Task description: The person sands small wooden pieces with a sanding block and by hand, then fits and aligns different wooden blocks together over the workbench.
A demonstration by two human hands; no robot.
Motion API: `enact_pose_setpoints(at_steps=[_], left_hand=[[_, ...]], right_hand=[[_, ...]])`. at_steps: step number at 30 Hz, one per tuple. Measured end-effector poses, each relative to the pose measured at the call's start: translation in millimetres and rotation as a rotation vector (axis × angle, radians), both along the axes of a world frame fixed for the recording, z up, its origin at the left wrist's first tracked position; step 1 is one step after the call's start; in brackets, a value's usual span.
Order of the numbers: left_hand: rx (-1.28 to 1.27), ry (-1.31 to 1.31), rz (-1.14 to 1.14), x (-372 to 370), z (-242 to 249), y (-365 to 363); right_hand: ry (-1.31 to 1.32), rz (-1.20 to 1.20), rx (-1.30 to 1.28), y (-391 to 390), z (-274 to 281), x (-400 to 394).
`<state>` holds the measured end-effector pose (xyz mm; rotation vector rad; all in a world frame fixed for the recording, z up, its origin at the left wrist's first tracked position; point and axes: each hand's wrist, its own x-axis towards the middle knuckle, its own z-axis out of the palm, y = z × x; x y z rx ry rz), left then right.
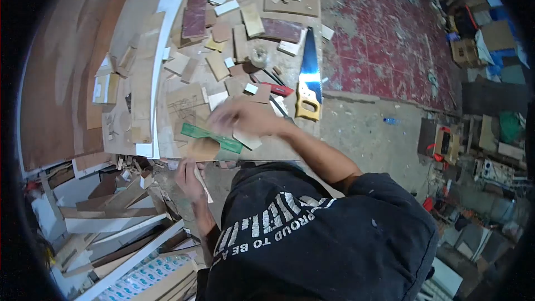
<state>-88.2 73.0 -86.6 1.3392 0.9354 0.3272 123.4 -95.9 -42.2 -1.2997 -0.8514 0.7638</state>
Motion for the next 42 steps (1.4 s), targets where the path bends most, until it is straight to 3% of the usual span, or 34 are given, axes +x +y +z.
enact_pose_setpoints(at_steps=[1, 2, 3, 4, 5, 7, 8, 10, 13, 14, 16, 20, 22, 28, 32, 42], left_hand=[[0.025, 0.017, 0.02, -6, -5, 5], [0.033, 0.023, 0.035, -9, -1, 5], [0.013, 0.043, 0.054, -10, 4, 4], [-0.006, 0.06, 0.075, -11, 7, 4], [0.006, 0.065, 0.09, -19, -3, 8], [0.937, 0.005, -0.152, -41, -34, 18], [0.943, 0.018, -0.154, -41, -22, 15], [0.276, 0.061, -0.026, -27, 13, 2], [0.226, 0.105, 0.081, -26, 12, -5], [0.187, 0.087, 0.108, -28, 8, -5], [0.162, 0.083, 0.133, -28, 1, -1], [0.153, 0.153, 0.07, 3, 16, -10], [0.07, 0.01, -0.007, 15, 13, -9], [0.048, -0.057, -0.173, 59, 24, -17], [0.06, -0.133, -0.272, 79, 28, -24], [0.1, -0.294, -0.494, 101, 58, -49]], right_hand=[[-0.143, -0.28, -0.266, -12, -92, 30], [-0.372, -0.589, -0.696, -31, -153, 55], [-0.363, -0.699, -0.89, -53, -171, 81], [-0.244, -0.843, -0.86, -69, -206, 101], [-0.307, -0.872, -0.891, -78, -223, 112], [-0.354, -0.89, -0.92, -80, -234, 114], [-0.41, -0.86, -0.918, -79, -231, 112], [-0.467, -0.828, -0.901, -75, -233, 112], [-0.678, -0.841, -0.81, -73, -261, 113], [-0.683, -0.839, -0.799, -72, -250, 110], [-0.084, -0.866, -0.475, -72, -218, 103], [0.154, -0.783, -0.13, -75, -158, 74], [0.294, -0.741, -0.03, -76, -106, 52], [0.107, -0.664, 0.114, -84, -33, 17], [-0.058, -0.633, 0.137, -87, -13, 3], [0.152, -0.558, 0.301, -72, 11, -22]])
